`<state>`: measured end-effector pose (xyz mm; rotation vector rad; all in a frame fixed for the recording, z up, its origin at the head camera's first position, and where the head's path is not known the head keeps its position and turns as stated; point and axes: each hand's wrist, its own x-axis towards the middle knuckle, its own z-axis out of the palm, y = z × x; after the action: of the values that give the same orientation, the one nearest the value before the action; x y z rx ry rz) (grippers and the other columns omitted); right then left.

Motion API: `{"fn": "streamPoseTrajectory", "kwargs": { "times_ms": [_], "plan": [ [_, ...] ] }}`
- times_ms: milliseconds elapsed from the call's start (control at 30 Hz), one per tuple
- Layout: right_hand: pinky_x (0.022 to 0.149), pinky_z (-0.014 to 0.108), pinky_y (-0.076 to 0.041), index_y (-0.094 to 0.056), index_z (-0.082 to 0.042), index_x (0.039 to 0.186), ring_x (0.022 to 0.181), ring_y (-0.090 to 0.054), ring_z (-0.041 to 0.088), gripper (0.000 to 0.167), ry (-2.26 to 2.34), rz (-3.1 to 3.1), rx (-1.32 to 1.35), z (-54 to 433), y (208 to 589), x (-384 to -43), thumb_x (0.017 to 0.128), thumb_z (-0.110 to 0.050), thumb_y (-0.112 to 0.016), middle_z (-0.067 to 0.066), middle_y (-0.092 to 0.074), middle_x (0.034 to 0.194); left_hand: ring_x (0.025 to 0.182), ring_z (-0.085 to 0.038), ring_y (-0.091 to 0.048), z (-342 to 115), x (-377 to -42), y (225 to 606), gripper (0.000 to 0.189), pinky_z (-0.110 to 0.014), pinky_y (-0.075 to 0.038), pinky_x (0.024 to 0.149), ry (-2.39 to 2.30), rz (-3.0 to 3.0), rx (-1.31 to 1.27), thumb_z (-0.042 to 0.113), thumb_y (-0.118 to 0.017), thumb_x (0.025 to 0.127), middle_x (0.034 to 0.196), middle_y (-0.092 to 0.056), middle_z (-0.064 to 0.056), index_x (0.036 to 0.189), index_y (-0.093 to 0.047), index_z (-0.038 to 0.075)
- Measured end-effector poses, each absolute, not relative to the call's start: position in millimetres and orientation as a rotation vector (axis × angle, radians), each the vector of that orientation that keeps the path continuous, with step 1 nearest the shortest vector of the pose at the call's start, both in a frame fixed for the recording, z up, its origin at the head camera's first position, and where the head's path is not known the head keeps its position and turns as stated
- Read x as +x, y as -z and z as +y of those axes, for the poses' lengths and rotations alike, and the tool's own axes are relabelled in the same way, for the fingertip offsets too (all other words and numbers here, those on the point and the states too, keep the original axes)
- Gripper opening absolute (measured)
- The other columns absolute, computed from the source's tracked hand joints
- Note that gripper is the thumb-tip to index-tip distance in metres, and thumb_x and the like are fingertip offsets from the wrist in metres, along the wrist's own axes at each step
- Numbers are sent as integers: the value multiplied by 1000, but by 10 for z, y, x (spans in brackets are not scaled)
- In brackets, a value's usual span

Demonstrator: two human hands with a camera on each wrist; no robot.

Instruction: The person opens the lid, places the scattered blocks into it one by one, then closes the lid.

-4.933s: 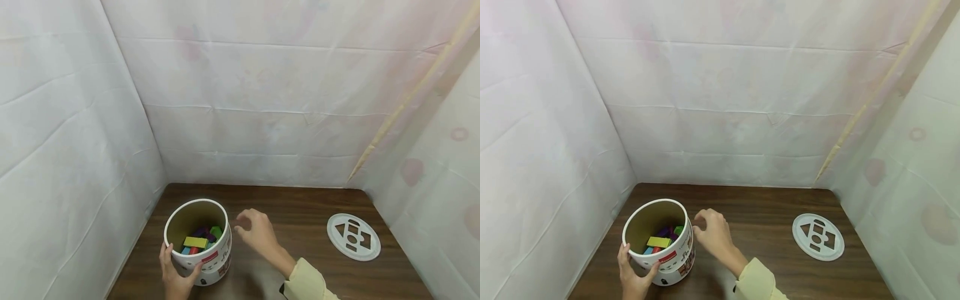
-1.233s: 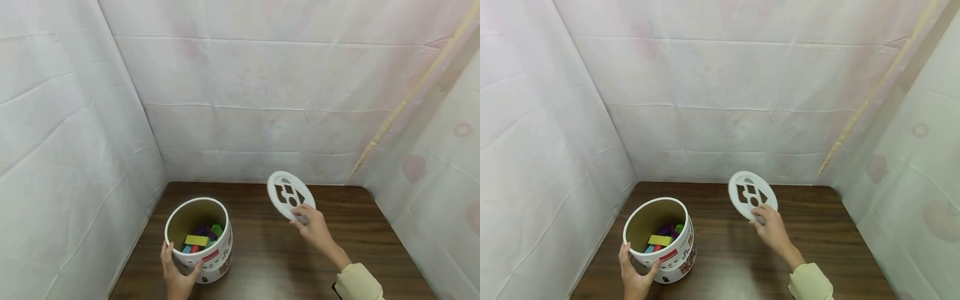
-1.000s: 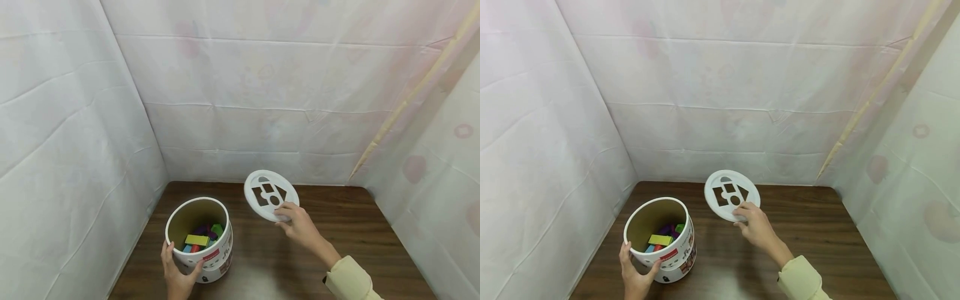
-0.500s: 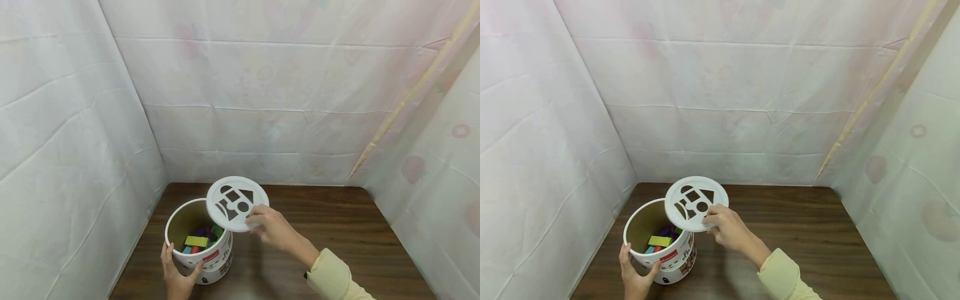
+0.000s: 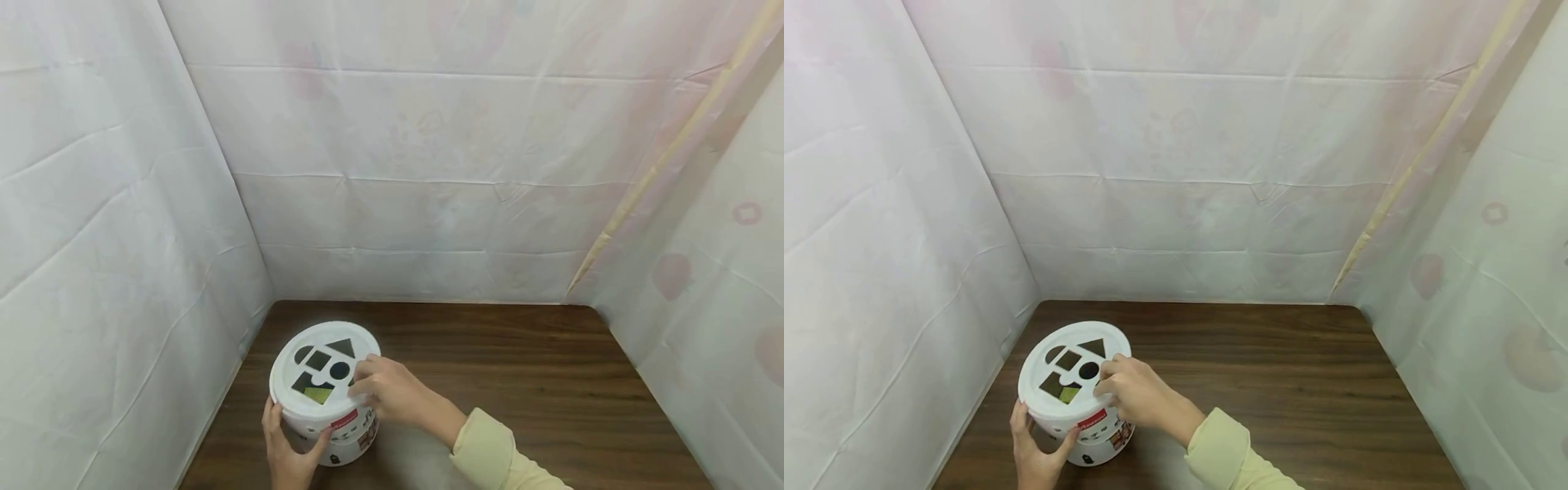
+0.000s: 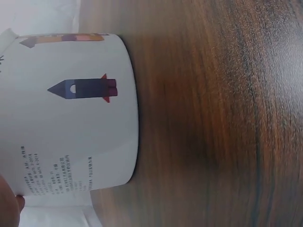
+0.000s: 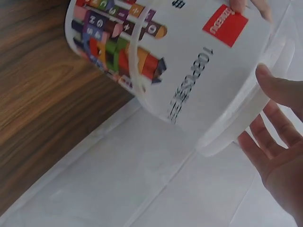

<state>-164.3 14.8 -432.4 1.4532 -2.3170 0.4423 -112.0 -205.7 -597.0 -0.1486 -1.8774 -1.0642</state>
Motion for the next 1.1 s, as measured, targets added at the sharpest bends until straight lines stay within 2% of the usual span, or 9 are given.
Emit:
{"fn": "streamPoseTrajectory", "kwargs": {
  "times_ms": [100,167,267,367,500,667,833,967,1100],
  "plan": [
    [75,14,-45,-76,-20,91,85,-52,8,25,-380,-2337,1447,76,4370,-1653,70,-8,-79,-6,-61,92,136,-20,-25,-2070,-1096,5922,104,-21,-19,108,1074,-1891,-167,28,-89,59,147,-27,-23,139,-32,-5],
    [76,16,-45,-76,-22,91,86,-52,9,25,-360,-2349,1424,57,4408,-1662,71,-8,-79,-6,-61,93,135,-18,-26,-2076,-1074,5865,103,-20,-23,107,1082,-1885,-201,17,-89,57,146,-27,-27,139,-32,-8],
    [76,16,-45,-76,-23,92,87,-52,9,24,-350,-2374,1392,70,4459,-1674,71,-10,-79,-6,-60,94,132,-15,-34,-2080,-1014,5719,91,-17,-30,103,1149,-1823,-244,-4,-79,58,141,-28,-36,135,-32,-15],
    [77,16,-45,-76,-22,92,90,-51,10,24,-383,-2381,1402,93,4483,-1705,71,-12,-79,-5,-59,95,127,-14,-44,-2110,-984,5562,75,-16,-37,99,1188,-1744,-251,-13,-65,63,136,-32,-41,130,-34,-20],
    [86,30,-44,-72,-19,104,106,-49,18,30,-518,-2404,1374,72,4479,-1791,76,-29,-76,3,-58,113,128,-23,-43,-2241,-1099,5437,61,-18,-34,102,1120,-1784,-224,-5,-62,72,138,-39,-31,129,-43,-13],
    [103,56,-32,-46,-15,140,136,-26,35,71,-670,-2617,1199,-26,4522,-1913,85,-59,-56,16,-31,149,133,-30,-35,-2377,-1280,5354,54,-21,-24,109,1076,-1927,-208,3,-61,80,143,-42,-15,132,-51,0],
    [105,63,-22,-29,-12,149,142,-6,33,87,-771,-2791,1126,-92,4635,-1940,86,-69,-44,10,-5,158,130,-33,-39,-2317,-1388,5355,45,-20,-27,107,1052,-1845,-246,-4,-48,79,138,-45,-24,123,-56,-7],
    [105,63,-23,-30,-11,149,143,-6,32,87,-802,-2785,1068,-87,4720,-1926,85,-69,-44,8,-4,158,125,-37,-44,-2236,-1450,5394,43,-21,-30,106,1003,-1769,-292,-4,-41,77,131,-47,-33,116,-56,-14],
    [103,64,-25,-32,-15,148,142,-10,31,85,-848,-2772,1056,-117,4741,-1924,84,-70,-43,7,-4,159,122,-35,-45,-2256,-1494,5424,42,-20,-31,104,984,-1753,-288,1,-38,78,128,-48,-33,113,-56,-13]
  ]
}}
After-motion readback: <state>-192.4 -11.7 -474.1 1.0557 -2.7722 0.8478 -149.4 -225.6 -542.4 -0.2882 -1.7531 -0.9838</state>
